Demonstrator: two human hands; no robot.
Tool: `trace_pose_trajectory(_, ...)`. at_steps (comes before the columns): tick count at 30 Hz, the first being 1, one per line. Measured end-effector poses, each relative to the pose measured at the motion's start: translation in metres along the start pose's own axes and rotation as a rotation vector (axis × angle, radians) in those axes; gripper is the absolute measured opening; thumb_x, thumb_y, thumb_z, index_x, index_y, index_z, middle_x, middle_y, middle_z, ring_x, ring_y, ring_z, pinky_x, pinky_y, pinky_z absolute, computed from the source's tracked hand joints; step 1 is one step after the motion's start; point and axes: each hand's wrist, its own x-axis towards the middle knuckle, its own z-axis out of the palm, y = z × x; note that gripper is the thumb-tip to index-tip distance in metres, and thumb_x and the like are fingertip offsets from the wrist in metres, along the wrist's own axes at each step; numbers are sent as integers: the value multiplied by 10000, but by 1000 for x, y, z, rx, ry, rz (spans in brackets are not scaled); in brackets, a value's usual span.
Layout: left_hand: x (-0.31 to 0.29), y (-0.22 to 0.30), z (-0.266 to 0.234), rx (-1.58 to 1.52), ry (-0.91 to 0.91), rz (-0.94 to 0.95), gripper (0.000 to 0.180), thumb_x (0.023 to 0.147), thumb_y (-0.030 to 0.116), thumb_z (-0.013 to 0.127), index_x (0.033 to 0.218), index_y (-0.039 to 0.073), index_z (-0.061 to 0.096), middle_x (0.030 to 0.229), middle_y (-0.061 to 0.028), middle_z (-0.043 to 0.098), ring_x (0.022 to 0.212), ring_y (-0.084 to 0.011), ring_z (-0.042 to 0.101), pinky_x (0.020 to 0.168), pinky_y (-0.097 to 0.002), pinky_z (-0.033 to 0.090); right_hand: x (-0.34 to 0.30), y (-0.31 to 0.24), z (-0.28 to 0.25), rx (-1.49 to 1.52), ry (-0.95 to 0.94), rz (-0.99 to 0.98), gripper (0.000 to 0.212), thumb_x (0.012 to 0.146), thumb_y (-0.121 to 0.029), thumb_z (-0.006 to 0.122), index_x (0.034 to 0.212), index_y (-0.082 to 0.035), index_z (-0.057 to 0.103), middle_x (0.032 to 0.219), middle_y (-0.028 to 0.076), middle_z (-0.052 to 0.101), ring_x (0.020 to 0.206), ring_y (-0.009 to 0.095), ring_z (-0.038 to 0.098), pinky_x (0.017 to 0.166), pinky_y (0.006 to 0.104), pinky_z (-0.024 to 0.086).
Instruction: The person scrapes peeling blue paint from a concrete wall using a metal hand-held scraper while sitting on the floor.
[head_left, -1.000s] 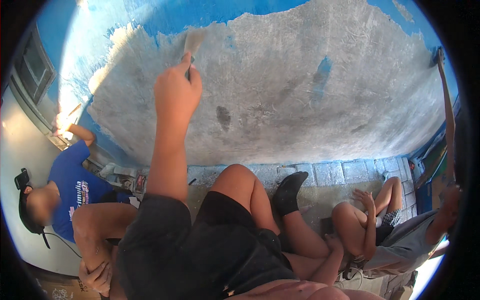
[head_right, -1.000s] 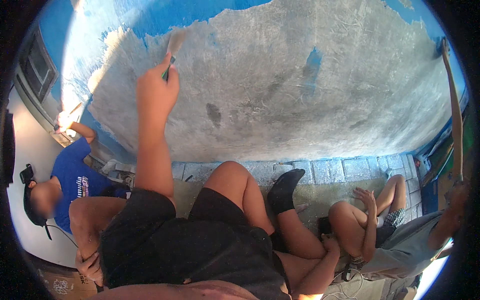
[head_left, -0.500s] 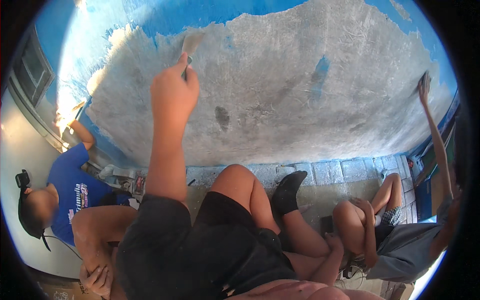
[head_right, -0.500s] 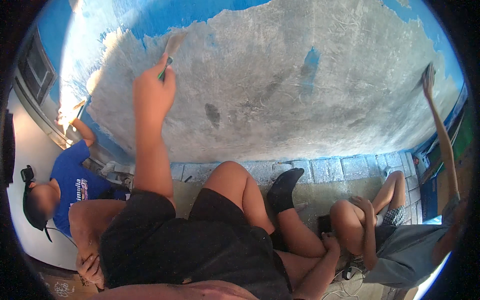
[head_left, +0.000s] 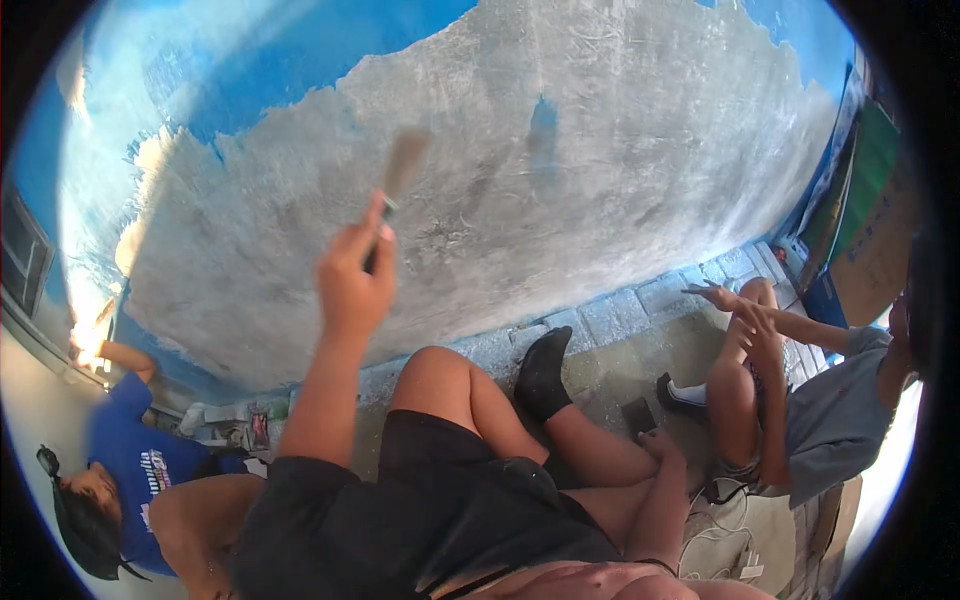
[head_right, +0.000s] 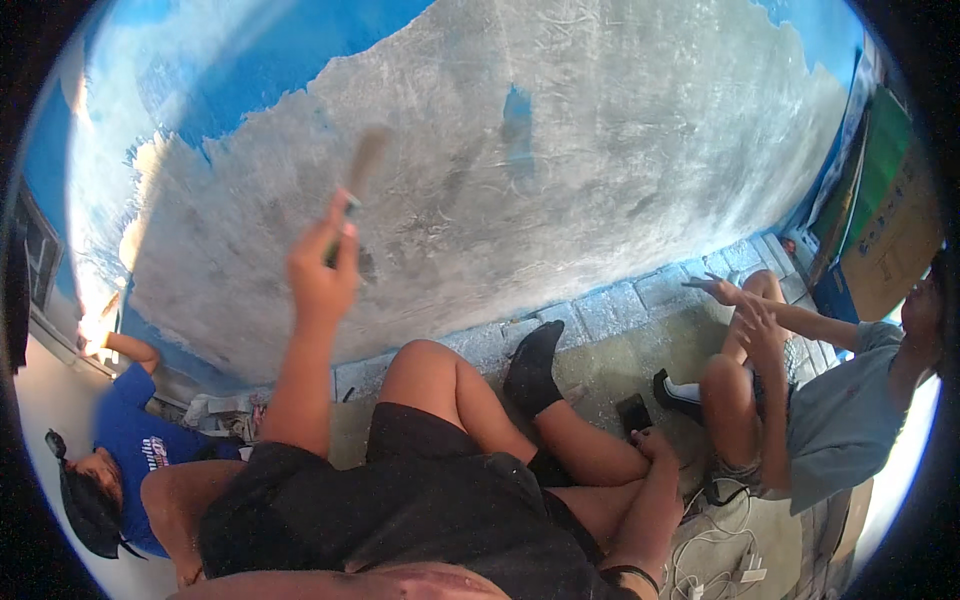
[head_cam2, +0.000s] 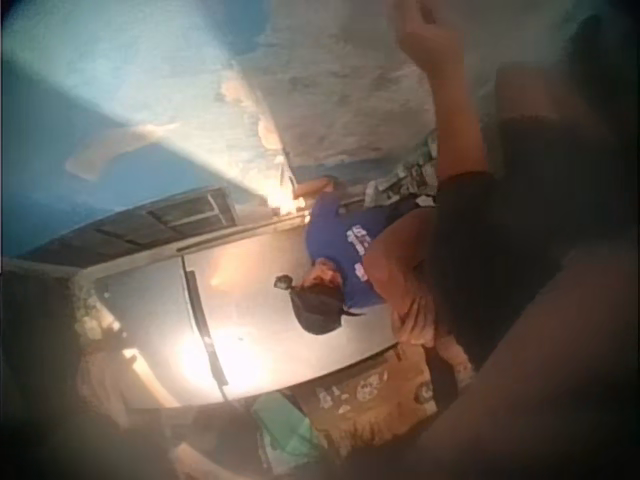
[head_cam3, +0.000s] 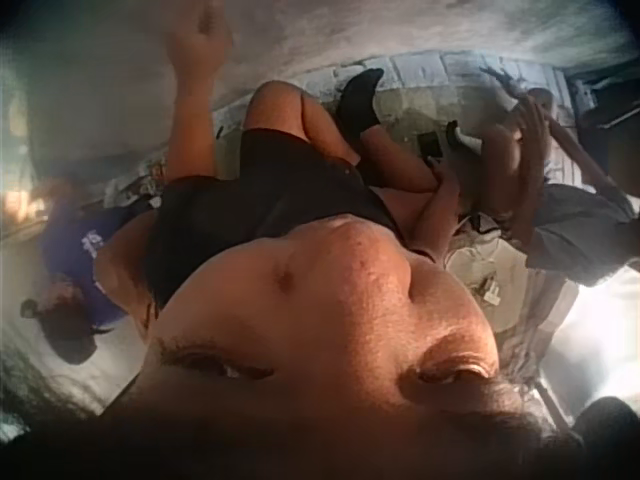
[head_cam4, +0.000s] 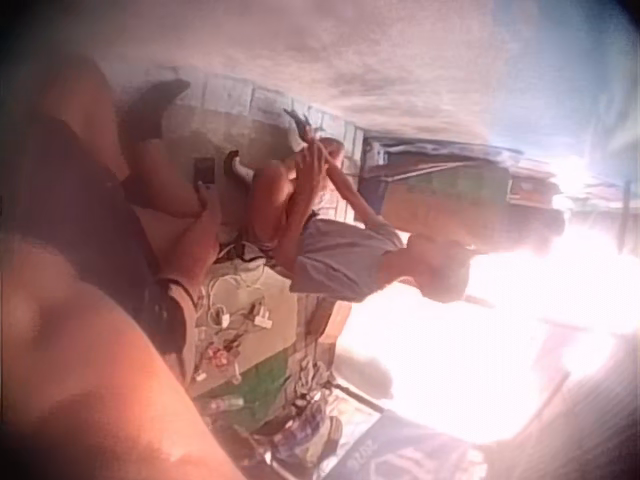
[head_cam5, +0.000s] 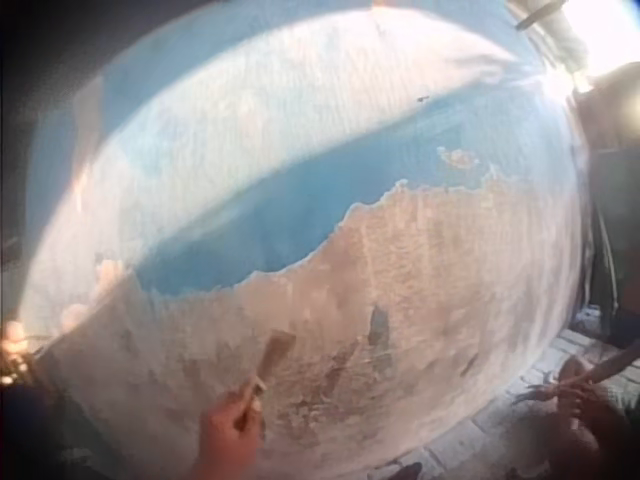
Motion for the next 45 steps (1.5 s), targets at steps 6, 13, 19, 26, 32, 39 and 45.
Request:
trace_pose_trajectory(6,-202,-93,117,50,-514,-156,456,1009,272,674,1465,285,693,1021,-193,756,929,-411,724,841,-506,582,21,16,8,-32,37,5,555,1020,-532,676,1273,-48,771,1319,219,748,1238,397,709,1042,504,533)
trace_pose_trajectory(13,-253,-109,139,-245,-489,-129,440,1006,267,681,1422,127,694,1137,-203,762,1058,-414,718,945,-505,569,12,8,4,-98,28,61,649,984,-555,703,1348,-18,720,1336,239,733,1251,391,697,1052,502,527)
trace_pose_trajectory(19,-255,-115,137,-274,-539,-203,478,993,331,708,1392,73,661,1149,-219,756,1062,-413,724,944,-502,567,29,6,14,-78,45,40,572,975,-545,712,1220,-34,792,1227,213,781,1167,388,734,1032,494,533)
trace_pose_trajectory(26,-251,-109,142,-295,-539,-260,465,998,347,731,1363,69,657,1060,-212,773,980,-439,741,865,-487,577,49,37,11,-180,184,-36,545,959,-541,736,1141,-35,822,1131,199,803,1032,368,769,946,489,574)
trace_pose_trajectory(32,-237,-103,132,-151,-618,-215,469,988,372,739,1364,103,663,1025,-215,767,960,-444,736,847,-508,575,59,17,18,-157,107,62,544,890,-489,833,1161,-19,799,1060,191,807,957,352,777,856,474,598)
trace_pose_trajectory(39,-244,-100,135,-215,-657,-324,460,973,389,743,1333,110,678,1081,-193,768,1020,-427,725,892,-521,563,48,15,11,-98,100,55,526,872,-456,859,1156,-19,790,1049,206,801,971,368,776,861,473,597)
trace_pose_trajectory(45,-243,-102,136,-227,-654,-371,454,970,387,745,1334,124,679,1091,-188,770,1044,-427,727,901,-516,567,34,-17,1,116,105,-29,487,873,-443,862,1116,-26,793,1021,204,800,950,359,774,862,470,597)
